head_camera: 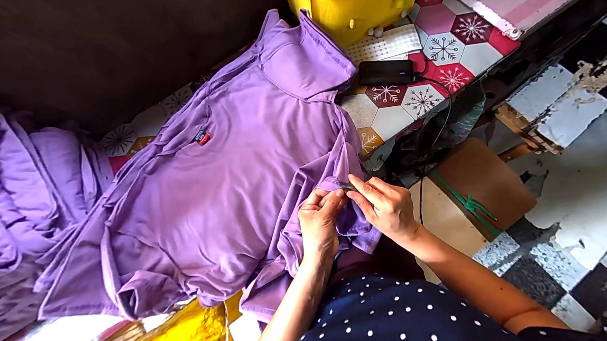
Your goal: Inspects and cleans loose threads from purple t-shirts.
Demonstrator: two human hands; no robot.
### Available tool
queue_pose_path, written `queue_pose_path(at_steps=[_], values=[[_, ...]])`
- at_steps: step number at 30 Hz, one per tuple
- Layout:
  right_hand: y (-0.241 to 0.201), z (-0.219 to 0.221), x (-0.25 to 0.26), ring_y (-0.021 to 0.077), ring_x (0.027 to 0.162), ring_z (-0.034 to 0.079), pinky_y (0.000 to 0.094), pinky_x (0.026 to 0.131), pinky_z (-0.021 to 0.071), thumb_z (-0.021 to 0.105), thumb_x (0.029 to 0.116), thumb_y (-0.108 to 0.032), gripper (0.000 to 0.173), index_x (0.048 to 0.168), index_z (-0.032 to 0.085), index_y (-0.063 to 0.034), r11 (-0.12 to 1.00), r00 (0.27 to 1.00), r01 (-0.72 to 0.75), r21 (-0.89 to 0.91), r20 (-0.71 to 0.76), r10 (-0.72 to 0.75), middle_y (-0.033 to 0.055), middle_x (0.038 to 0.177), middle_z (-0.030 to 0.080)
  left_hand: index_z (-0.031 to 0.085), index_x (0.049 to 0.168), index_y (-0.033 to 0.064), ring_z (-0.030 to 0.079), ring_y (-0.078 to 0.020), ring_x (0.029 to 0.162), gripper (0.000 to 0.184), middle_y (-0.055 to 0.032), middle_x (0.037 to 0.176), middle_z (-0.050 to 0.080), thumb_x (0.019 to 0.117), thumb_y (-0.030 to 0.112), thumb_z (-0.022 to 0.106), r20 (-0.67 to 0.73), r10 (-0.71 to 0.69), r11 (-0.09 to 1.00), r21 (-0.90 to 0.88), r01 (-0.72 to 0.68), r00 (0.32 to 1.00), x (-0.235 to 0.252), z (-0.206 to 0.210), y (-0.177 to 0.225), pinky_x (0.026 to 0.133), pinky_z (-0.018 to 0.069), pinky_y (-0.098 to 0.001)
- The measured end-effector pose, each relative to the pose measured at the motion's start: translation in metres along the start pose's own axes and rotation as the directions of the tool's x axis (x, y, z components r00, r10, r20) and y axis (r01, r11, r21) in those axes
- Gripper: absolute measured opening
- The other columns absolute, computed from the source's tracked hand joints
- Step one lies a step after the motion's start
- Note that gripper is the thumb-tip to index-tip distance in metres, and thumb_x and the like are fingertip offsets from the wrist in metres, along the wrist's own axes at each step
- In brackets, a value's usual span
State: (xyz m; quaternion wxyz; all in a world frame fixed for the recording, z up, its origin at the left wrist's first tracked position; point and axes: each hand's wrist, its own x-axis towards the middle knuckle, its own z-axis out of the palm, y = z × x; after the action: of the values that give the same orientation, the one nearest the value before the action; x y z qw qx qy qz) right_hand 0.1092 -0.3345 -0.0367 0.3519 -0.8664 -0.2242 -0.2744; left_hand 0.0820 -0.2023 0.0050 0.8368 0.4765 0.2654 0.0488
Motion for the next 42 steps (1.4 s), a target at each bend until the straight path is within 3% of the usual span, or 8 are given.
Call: queue_pose_path(at_steps=[3,6,11,14,19,23,30,42], values=[[0.001,0.0,-0.001,0.0141,0.06,0.063,0.0263,0.053,0.0494,0.066,0.0981,-0.022,0.025,0.109,0.081,-0.0048,0.995,0.998,-0.056,0.079,-0.01,0.057,0.0071,0.072,0.069,0.062,0.084,0.001,0.072,-0.0146,0.07,0.019,-0.0071,0.076,0.072,0.0938,-0.014,0.056,-0.014,-0.012,0.999,-0.033,0.012,1.0,-0.001,0.001,-0.001,0.076,0.0625,-0.0295],[0.009,-0.003,0.0,0.0097,0.066,0.063,0.0228,0.063,0.0534,0.064,0.0993,-0.019,0.027,0.113,0.078,0.0001,0.934,0.982,-0.191,0.302,0.049,0.185,0.0078,0.078,0.07,0.057,0.097,0.0027,0.072,-0.0135,0.07,0.016,-0.0062,0.079,0.072,0.1021,-0.007,0.045,-0.017,-0.04,0.995,-0.09,0.038,0.999,0.001,0.001,0.0,0.074,0.0624,-0.029],[0.026,0.002,-0.004,0.0136,0.071,0.064,0.0296,0.066,0.0545,0.063,0.1008,-0.03,0.038,0.121,0.074,0.0,0.912,0.974,-0.178,0.37,0.199,0.109,0.0086,0.083,0.07,0.052,0.106,0.0036,0.072,-0.0145,0.071,0.015,-0.0069,0.08,0.071,0.1053,-0.004,0.04,0.006,-0.048,0.995,-0.086,0.049,0.999,0.004,0.0,0.001,0.074,0.0627,-0.0298],[0.022,0.002,-0.002,0.0141,0.073,0.065,0.0301,0.067,0.055,0.063,0.1007,-0.03,0.037,0.12,0.075,-0.0018,0.912,0.971,-0.175,0.37,0.218,0.098,0.0085,0.084,0.071,0.053,0.104,0.0033,0.072,-0.0132,0.069,0.013,-0.0054,0.077,0.07,0.1039,-0.006,0.043,0.017,-0.004,1.0,-0.029,0.004,1.0,0.003,-0.001,0.0,0.073,0.0626,-0.0294],[0.018,-0.001,0.0,0.0143,0.065,0.063,0.03,0.058,0.0515,0.063,0.1008,-0.031,0.033,0.116,0.079,-0.0058,0.947,0.977,-0.149,0.284,0.19,0.097,0.0073,0.078,0.069,0.054,0.103,0.0029,0.072,-0.0124,0.07,0.014,-0.0037,0.075,0.072,0.0995,-0.009,0.048,0.048,0.074,0.994,0.08,-0.078,0.996,0.002,-0.003,-0.003,0.074,0.0623,-0.0291],[0.015,-0.004,0.002,0.0133,0.062,0.062,0.0291,0.057,0.0505,0.063,0.1001,-0.026,0.027,0.107,0.081,-0.0078,0.957,0.981,-0.166,0.238,0.141,0.135,0.0052,0.073,0.069,0.062,0.098,-0.0002,0.072,-0.0121,0.072,0.017,-0.0046,0.078,0.072,0.1016,-0.007,0.047,0.034,0.054,0.996,0.067,-0.056,0.998,0.001,-0.002,-0.003,0.076,0.0622,-0.0284],[0.013,-0.002,0.018,0.0146,0.065,0.062,0.0311,0.056,0.051,0.064,0.0985,-0.03,0.037,0.121,0.075,-0.0029,0.955,0.982,-0.11,0.275,0.179,0.062,0.0077,0.081,0.069,0.064,0.088,0.0014,0.071,-0.0107,0.072,0.023,-0.0047,0.077,0.071,0.102,-0.006,0.047,0.017,0.017,1.0,-0.008,-0.016,1.0,0.002,-0.002,-0.003,0.075,0.061,-0.0258],[0.022,0.002,0.028,0.0132,0.061,0.06,0.029,0.052,0.0485,0.065,0.0985,-0.031,0.033,0.117,0.078,-0.0076,0.95,0.975,-0.019,0.31,0.216,-0.051,0.0054,0.077,0.067,0.068,0.086,0.0004,0.07,-0.0093,0.071,0.02,-0.0039,0.075,0.072,0.0964,-0.009,0.054,0.068,0.121,0.984,0.124,-0.128,0.99,0.006,-0.005,-0.007,0.074,0.0604,-0.0255]])
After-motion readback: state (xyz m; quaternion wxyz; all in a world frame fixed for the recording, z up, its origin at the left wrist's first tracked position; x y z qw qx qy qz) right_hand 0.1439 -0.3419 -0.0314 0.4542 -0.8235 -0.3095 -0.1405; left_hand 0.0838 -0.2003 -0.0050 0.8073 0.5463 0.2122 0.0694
